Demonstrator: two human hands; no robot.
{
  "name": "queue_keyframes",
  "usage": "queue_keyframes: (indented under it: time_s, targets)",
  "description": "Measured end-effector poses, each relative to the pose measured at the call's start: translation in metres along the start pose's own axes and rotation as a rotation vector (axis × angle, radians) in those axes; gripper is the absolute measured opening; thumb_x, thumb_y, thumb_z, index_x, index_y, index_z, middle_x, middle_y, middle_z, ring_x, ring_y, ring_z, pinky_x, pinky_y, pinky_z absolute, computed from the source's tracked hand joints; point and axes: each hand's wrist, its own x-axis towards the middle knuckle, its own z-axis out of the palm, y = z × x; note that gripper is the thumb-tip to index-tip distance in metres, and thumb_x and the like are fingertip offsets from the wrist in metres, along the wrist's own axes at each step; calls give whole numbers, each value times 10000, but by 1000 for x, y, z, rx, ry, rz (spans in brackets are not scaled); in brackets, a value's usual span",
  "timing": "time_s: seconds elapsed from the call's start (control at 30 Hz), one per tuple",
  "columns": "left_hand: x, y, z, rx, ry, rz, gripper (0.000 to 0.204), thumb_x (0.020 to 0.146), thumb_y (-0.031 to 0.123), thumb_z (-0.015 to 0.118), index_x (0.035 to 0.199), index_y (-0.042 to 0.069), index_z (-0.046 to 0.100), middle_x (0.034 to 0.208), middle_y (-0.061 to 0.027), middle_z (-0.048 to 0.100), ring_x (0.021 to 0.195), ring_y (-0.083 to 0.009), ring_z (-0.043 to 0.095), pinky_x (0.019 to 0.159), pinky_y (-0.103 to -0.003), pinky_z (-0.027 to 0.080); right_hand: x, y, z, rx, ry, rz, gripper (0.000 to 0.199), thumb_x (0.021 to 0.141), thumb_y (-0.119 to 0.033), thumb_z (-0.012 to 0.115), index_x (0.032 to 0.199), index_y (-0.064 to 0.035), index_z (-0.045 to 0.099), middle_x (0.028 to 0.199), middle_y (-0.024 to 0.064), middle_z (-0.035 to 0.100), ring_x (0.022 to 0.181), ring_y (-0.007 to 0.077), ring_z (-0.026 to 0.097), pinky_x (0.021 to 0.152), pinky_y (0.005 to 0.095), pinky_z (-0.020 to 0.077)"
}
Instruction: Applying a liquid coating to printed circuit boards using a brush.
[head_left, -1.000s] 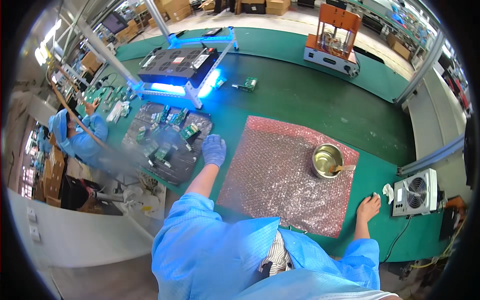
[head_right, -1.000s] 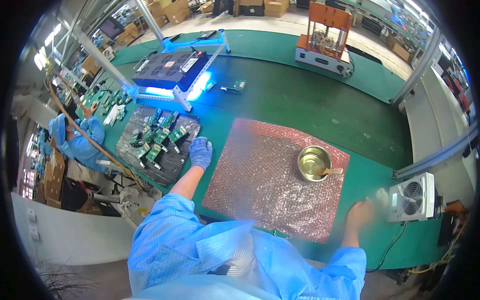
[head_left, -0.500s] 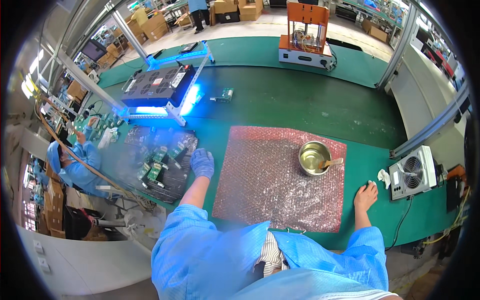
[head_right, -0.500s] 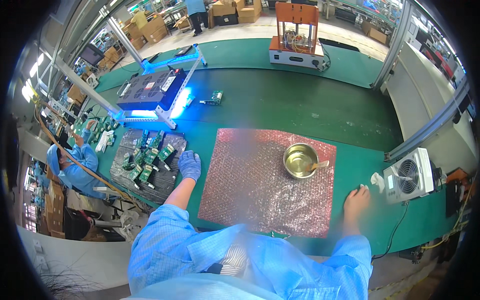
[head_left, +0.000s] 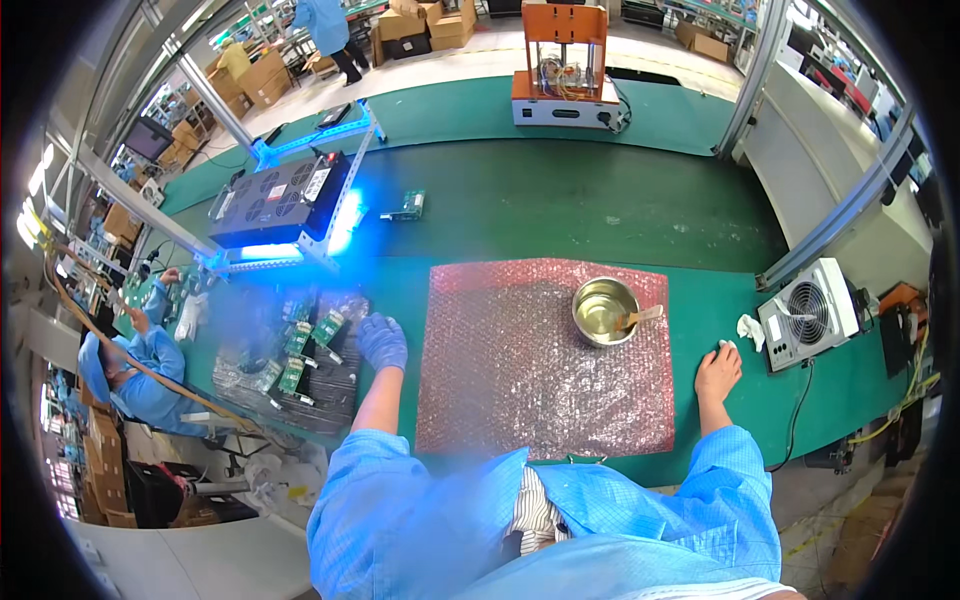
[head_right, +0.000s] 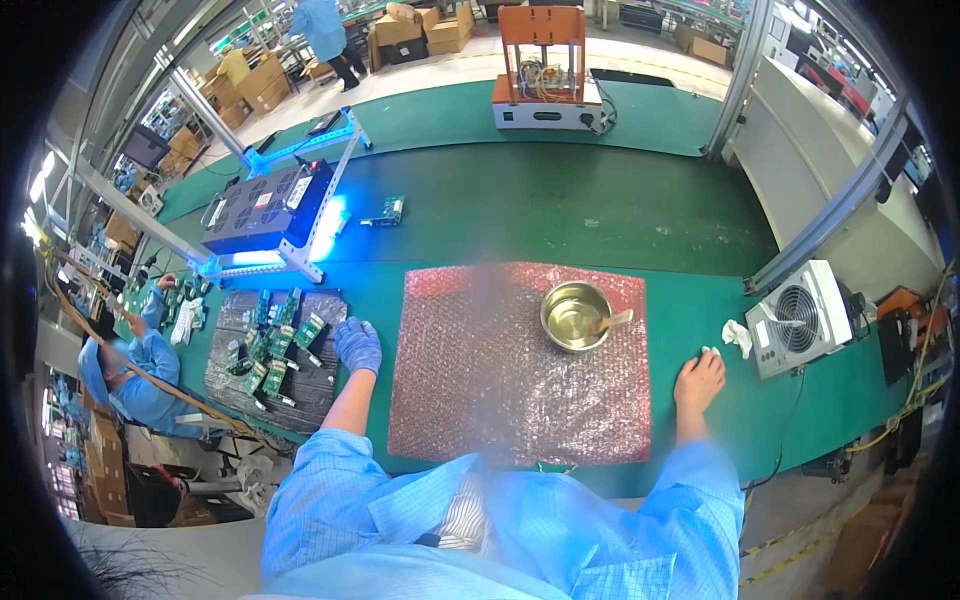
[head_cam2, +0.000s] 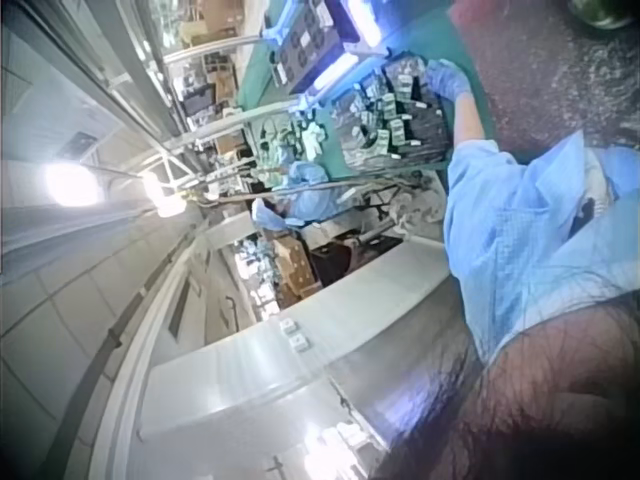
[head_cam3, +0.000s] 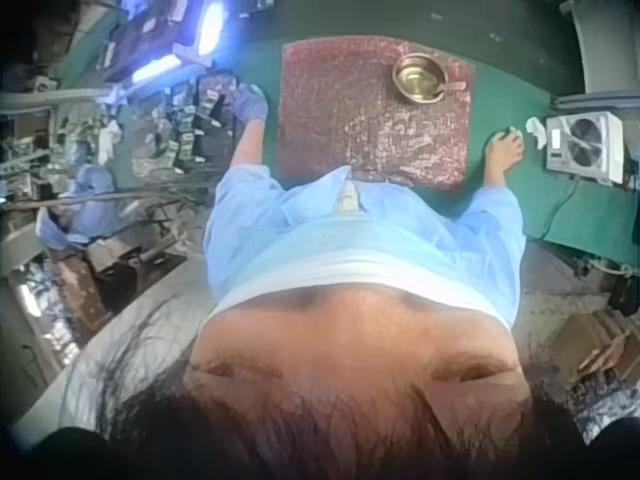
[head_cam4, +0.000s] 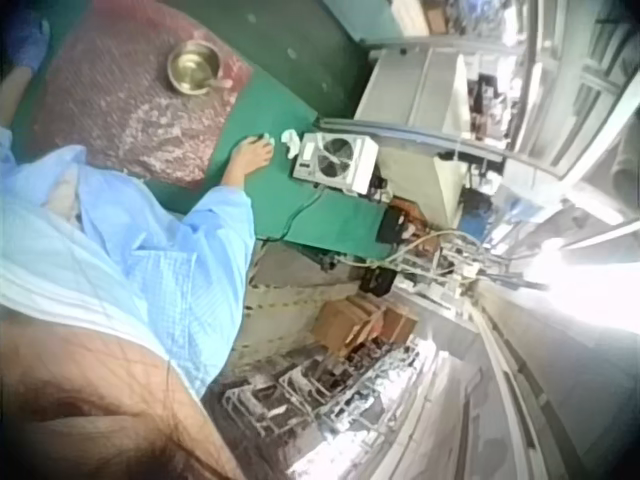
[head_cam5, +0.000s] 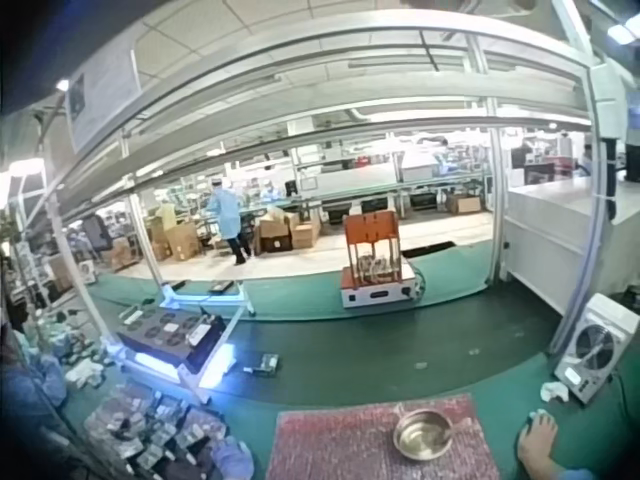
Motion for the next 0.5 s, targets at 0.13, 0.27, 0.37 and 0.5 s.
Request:
queue_keyframes:
  time_s: [0.13,0.27,0.37,0.5]
  targets:
    - [-2,-3,-1,1,17,5,301,848,301,471,1019,59,528,1063,-156,530,1012,-309,511,814,-468,407,-1,0,1,13,0,5,312,829,-192,498,1111,-58,510,1123,112,502,1098,292,469,866,437,401]
    - [-1,-1,1,-1,47,20,300,847,289,475,1015,48,535,1066,-165,530,1003,-321,513,819,-459,408,-1,2,2,14,-32,37,301,826,-194,500,1099,-69,511,1136,109,494,1106,287,463,876,434,393]
    - [-1,-2,3,-11,60,21,291,846,283,479,1008,48,540,1058,-169,533,1001,-325,512,815,-455,409,0,0,-2,15,-53,59,300,823,-200,501,1094,-73,512,1138,110,492,1114,285,456,889,437,381]
    - [-1,1,-4,-28,1,6,284,845,277,482,1007,52,546,1044,-172,537,996,-330,509,808,-454,409,1,-1,-2,27,-64,69,304,819,-210,503,1092,-77,514,1138,119,491,1119,285,450,900,441,368]
